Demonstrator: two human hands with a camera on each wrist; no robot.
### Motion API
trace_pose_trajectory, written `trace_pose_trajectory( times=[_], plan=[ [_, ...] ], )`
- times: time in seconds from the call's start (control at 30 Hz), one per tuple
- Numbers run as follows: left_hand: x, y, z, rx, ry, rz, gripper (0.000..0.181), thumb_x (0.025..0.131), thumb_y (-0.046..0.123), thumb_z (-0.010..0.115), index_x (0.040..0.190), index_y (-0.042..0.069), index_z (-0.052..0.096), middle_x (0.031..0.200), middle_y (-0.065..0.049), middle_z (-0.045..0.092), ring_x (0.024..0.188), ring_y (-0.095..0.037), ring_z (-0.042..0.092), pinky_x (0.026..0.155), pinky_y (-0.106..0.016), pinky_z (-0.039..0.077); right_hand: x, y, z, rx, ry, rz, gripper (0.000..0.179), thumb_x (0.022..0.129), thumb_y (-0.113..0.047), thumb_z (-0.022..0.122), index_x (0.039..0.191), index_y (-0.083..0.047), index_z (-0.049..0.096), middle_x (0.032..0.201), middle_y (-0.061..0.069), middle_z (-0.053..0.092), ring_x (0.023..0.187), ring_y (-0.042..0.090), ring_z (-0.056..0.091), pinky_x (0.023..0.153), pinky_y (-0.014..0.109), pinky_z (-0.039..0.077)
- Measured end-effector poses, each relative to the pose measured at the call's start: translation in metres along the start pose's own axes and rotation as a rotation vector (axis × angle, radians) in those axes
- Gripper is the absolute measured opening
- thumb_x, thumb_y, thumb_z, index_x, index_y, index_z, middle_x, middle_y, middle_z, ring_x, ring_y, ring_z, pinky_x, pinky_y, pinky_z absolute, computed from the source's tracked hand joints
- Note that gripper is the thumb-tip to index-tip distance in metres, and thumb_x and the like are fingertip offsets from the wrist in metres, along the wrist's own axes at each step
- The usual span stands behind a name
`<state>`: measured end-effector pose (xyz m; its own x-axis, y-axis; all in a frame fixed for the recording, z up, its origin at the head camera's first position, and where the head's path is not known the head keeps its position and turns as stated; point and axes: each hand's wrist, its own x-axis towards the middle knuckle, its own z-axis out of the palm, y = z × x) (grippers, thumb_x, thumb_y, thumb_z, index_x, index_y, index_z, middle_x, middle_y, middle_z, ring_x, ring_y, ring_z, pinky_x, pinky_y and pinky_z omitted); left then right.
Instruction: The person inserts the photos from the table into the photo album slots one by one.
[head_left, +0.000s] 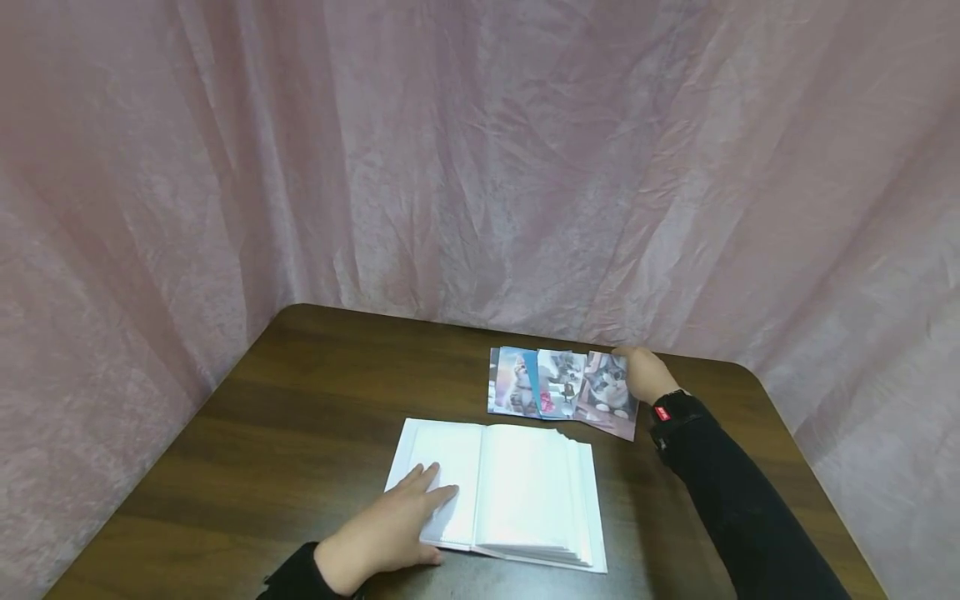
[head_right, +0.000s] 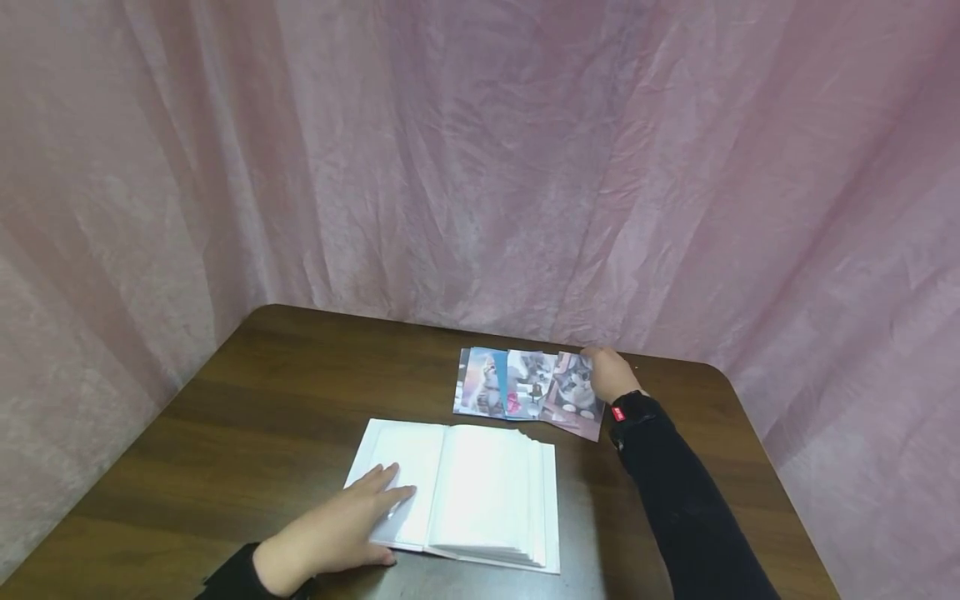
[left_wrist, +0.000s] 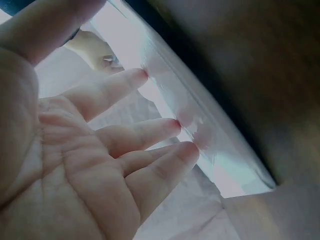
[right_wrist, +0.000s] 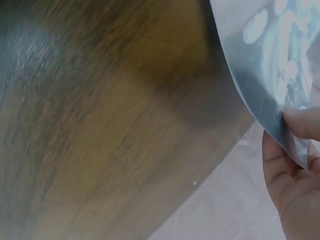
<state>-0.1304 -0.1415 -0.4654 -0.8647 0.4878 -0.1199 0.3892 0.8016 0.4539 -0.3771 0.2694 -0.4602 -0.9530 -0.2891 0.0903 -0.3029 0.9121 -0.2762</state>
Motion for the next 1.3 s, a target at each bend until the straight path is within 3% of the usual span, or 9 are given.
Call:
trace_pose_trajectory(
  times=[0.13,0.3,0.5,0.77,1.03,1.3],
  plan=[
    [0.001,-0.001,0.001,0.027,0.003,0.009,0.069,0.077,0.025,0.087,0.138,0.007,0.06,0.149,-0.03,0.042,0.137,-0.05,0.039,0.105,-0.061,0.039,-0.002,-0.001,-0.01,0.039,0.001,0.013,0.054,0.079,0.017,0.039,0.127,0.007,0.062,0.125,0.029,0.062,0.093,0.033,0.057,0.078,0.044,0.046],
    [0.001,0.0,0.003,0.045,0.007,0.01,0.067,0.078,0.024,0.086,0.137,0.007,0.06,0.149,-0.03,0.043,0.137,-0.049,0.04,0.106,-0.06,0.039,-0.005,-0.007,-0.025,0.108,-0.007,0.04,0.049,0.085,0.013,0.036,0.126,0.008,0.062,0.125,0.03,0.061,0.074,0.028,0.051,0.063,0.038,0.041],
    [0.0,0.0,0.001,0.057,0.009,0.01,0.065,0.079,0.024,0.086,0.136,0.006,0.061,0.148,-0.029,0.044,0.137,-0.045,0.043,0.106,-0.057,0.041,-0.002,-0.022,-0.041,0.171,0.052,0.058,0.044,0.093,0.006,0.034,0.129,0.007,0.06,0.129,0.031,0.059,0.082,0.031,0.054,0.072,0.041,0.044],
    [0.0,0.001,0.002,0.097,0.002,0.01,0.064,0.08,0.026,0.085,0.136,0.006,0.062,0.147,-0.028,0.046,0.135,-0.043,0.046,0.104,-0.054,0.044,0.008,-0.061,-0.049,0.356,0.202,0.053,0.04,0.094,0.003,0.04,0.124,0.002,0.066,0.114,0.023,0.065,0.073,0.024,0.051,0.061,0.029,0.04],
    [-0.001,0.001,0.003,0.145,0.025,0.038,0.059,0.082,0.024,0.083,0.133,0.002,0.063,0.146,-0.024,0.05,0.133,-0.039,0.05,0.103,-0.051,0.046,0.011,-0.119,-0.04,0.524,0.148,0.019,0.035,0.101,-0.001,0.043,0.127,-0.004,0.066,0.105,0.016,0.061,0.061,0.017,0.046,0.053,0.027,0.042],
    [-0.003,-0.001,0.005,0.191,0.037,0.065,0.055,0.084,0.024,0.081,0.13,0.0,0.064,0.144,-0.022,0.052,0.13,-0.037,0.053,0.1,-0.05,0.049,0.007,-0.158,-0.021,0.586,0.118,0.005,0.032,0.099,0.002,0.049,0.126,-0.003,0.064,0.106,0.012,0.062,0.082,0.02,0.056,0.065,0.029,0.049]
  ],
)
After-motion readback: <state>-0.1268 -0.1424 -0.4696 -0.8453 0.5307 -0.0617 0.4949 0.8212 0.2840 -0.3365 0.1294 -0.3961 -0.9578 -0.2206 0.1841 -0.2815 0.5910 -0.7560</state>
